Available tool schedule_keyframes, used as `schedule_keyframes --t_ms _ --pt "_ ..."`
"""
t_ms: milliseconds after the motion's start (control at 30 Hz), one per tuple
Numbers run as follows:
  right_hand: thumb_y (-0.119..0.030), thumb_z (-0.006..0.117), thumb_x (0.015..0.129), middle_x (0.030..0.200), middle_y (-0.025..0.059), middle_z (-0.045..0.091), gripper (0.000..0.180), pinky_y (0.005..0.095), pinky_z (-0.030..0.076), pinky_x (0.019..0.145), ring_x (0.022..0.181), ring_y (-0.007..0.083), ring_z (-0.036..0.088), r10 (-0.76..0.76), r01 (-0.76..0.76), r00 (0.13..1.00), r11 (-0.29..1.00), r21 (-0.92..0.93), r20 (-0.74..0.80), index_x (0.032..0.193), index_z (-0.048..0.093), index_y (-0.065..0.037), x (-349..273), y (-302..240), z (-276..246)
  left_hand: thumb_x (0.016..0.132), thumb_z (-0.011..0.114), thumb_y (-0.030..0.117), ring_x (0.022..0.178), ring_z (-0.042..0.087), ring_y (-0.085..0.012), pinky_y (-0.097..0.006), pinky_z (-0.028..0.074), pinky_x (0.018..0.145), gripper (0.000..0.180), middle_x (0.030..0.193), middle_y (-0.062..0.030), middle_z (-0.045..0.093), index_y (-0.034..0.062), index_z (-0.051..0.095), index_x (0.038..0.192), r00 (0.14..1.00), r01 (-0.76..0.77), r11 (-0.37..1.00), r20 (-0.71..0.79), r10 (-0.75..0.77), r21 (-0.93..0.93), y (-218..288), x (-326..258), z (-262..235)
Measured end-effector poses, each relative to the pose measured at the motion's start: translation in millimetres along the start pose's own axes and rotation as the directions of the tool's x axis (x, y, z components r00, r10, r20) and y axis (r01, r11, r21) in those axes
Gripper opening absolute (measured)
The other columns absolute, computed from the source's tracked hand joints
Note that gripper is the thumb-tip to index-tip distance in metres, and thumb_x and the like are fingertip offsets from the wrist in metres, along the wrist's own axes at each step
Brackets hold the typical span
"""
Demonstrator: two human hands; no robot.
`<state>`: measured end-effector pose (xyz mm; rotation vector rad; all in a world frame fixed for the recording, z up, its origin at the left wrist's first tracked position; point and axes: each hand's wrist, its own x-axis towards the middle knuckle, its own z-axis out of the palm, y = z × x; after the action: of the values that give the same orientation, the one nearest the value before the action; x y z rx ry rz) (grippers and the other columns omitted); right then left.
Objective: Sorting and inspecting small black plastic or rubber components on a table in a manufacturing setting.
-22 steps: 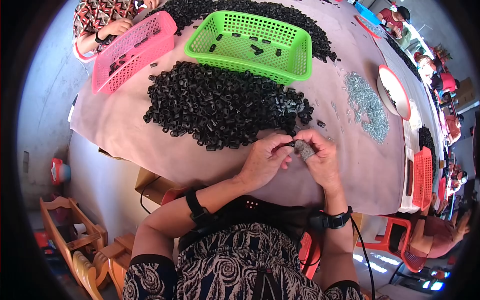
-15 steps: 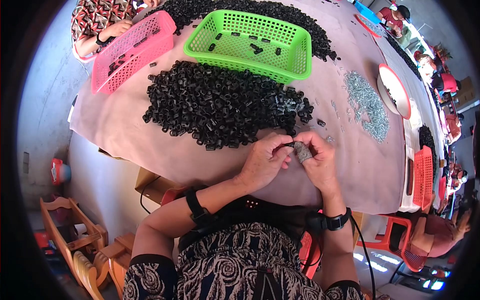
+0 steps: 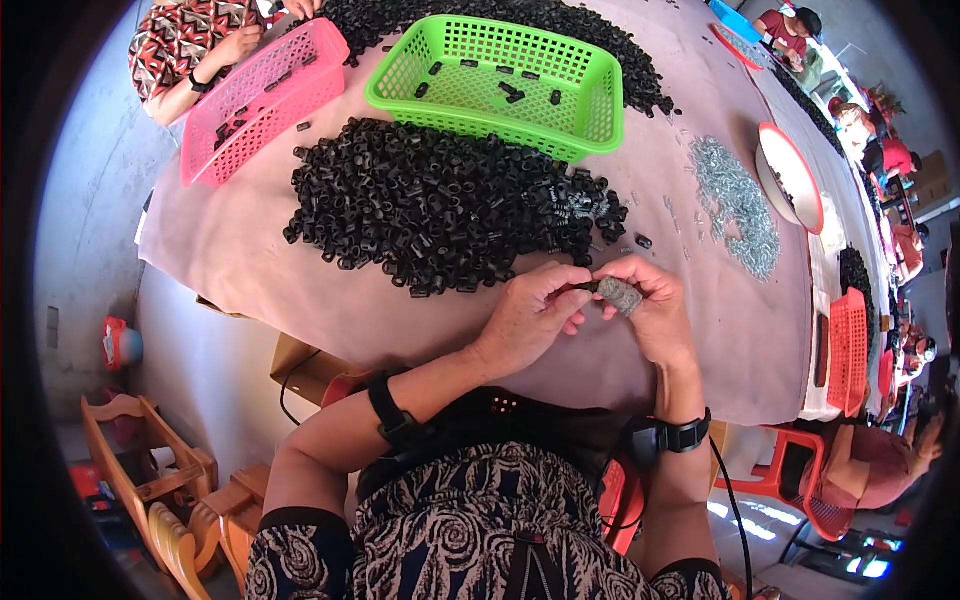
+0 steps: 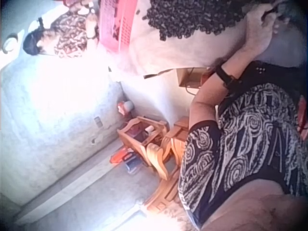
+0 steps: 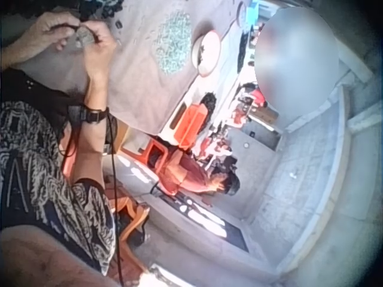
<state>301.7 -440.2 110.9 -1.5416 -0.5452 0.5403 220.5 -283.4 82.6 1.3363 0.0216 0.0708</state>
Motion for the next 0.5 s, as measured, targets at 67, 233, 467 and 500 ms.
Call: schedule_keyframes --t_ms 67,233,467,500 --pt "0.003 0.058 0.083 0.08 0.002 0.062 0.01 0.021 0.047 0.057 0.067 0.0067 0.056 0.08 -0.081 0.997 0.992 0.092 0.02 0.092 0.061 -0.001 2 -5 -2 0.091 0.054 0.007 0.069 0.058 -0.0068 -0.022 0.051 0.064 0.019 0.088 -0.0024 0.058 -0.0022 0.058 0.108 0.999 0.017 1.0 0.033 -0.016 -0.015 1 0 -2" --pt "-0.004 0.064 0.081 0.075 0.0026 0.059 0.012 0.0219 0.047 0.05 0.062 0.0077 0.056 0.206 -0.236 0.97 0.927 0.291 0.132 0.091 0.057 -0.003 2 -6 -8 0.091 0.055 0.007 0.07 0.056 -0.0073 -0.023 0.05 0.066 0.019 0.087 -0.0021 0.057 -0.0009 0.059 0.108 0.991 0.022 0.997 0.133 -0.013 -0.071 4 2 -8" --pt "-0.022 0.067 0.08 0.068 0.0006 0.054 0.028 0.0229 0.041 0.041 0.055 0.0092 0.051 0.281 -0.353 0.935 0.801 0.484 0.216 0.097 0.055 -0.004 -6 -4 4 0.088 0.056 0.007 0.101 0.046 -0.0115 -0.026 0.039 0.088 0.02 0.108 -0.0035 0.045 0.0017 0.06 0.108 0.975 -0.193 0.974 0.135 0.176 0.119 12 0 -7" --pt "-0.026 0.066 0.082 0.066 -0.0003 0.052 0.03 0.0221 0.037 0.04 0.052 0.009 0.048 0.329 -0.375 0.927 0.795 0.477 0.18 0.098 0.054 -0.004 -7 -5 7 0.088 0.056 0.007 0.105 0.044 -0.0118 -0.026 0.037 0.091 0.02 0.111 -0.0036 0.042 0.0018 0.06 0.108 0.973 -0.207 0.974 0.121 0.195 0.096 11 0 -7"
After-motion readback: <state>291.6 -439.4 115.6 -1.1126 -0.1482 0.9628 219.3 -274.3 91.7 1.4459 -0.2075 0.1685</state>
